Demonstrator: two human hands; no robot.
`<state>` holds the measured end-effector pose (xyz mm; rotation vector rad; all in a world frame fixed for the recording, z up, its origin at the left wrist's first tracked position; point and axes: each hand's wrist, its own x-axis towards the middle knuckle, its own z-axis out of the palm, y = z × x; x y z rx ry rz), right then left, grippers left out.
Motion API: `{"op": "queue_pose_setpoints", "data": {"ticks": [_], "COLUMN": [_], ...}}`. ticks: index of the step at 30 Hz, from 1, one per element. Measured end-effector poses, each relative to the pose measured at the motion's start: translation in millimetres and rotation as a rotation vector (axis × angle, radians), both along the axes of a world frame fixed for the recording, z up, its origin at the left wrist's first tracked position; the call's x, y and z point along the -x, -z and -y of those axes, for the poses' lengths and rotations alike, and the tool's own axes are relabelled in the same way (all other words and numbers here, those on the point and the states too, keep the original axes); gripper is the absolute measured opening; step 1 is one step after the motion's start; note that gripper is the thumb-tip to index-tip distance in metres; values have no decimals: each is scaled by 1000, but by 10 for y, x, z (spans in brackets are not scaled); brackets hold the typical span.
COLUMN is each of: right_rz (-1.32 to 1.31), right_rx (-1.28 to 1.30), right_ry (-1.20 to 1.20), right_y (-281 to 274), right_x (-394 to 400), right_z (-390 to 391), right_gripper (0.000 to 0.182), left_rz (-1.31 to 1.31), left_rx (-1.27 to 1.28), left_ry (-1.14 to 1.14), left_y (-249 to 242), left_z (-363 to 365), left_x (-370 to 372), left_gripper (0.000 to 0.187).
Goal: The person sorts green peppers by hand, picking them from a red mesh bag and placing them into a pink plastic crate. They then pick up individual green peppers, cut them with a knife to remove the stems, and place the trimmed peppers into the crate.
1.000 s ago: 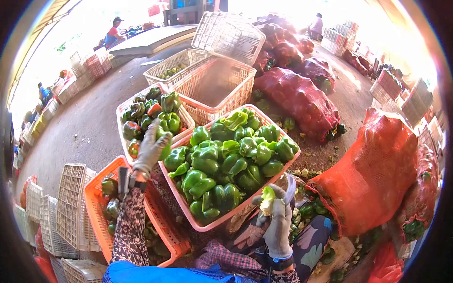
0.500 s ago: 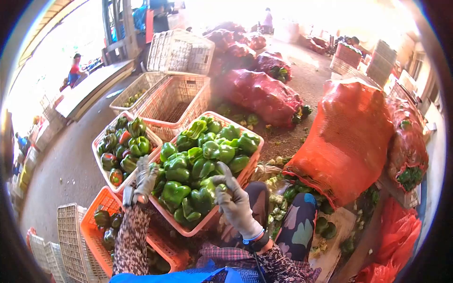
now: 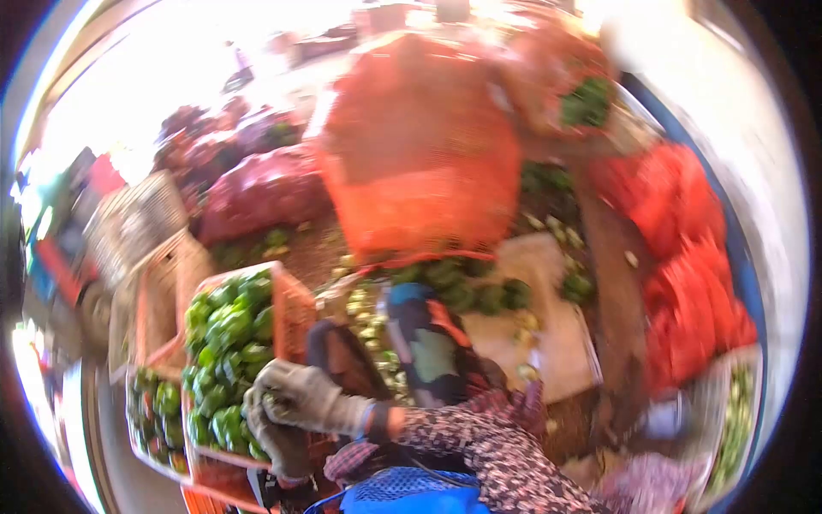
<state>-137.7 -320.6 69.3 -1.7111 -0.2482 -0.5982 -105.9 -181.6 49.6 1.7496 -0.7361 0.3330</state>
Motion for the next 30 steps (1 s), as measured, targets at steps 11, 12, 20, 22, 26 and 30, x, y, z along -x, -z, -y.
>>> {"op": "queue_pose_setpoints", "data": {"ticks": [11, 12, 20, 22, 26, 30], "right_rz": [-106, -212, -982, -918, -992, -1245], "right_rx": [-315, -609, 341, 255, 330, 405], "right_ry": [700, 691, 805, 737, 887, 907], "right_y": [310, 595, 2524, 2455, 2702, 3086], "right_x": [1294, 1561, 2066, 1475, 308, -195], "right_z": [2232, 2534, 3278, 3274, 3500, 3670], "right_gripper": [33, 31, 57, 66, 93, 113], "left_rz": [-203, -202, -543, -387, -351, -359], "left_rx": [-6, -23, -221, -355, -238, -169], "left_ry": [-477, -485, -618, -544, -532, -514], "left_y": [-404, -361, -136, -70, -39, 11], "left_z": [-303, -462, -903, -899, -391, -138], "left_x": [-667, -809, -961, -831, -554, -326], "left_gripper": [31, 31, 49, 46, 42, 40]}}
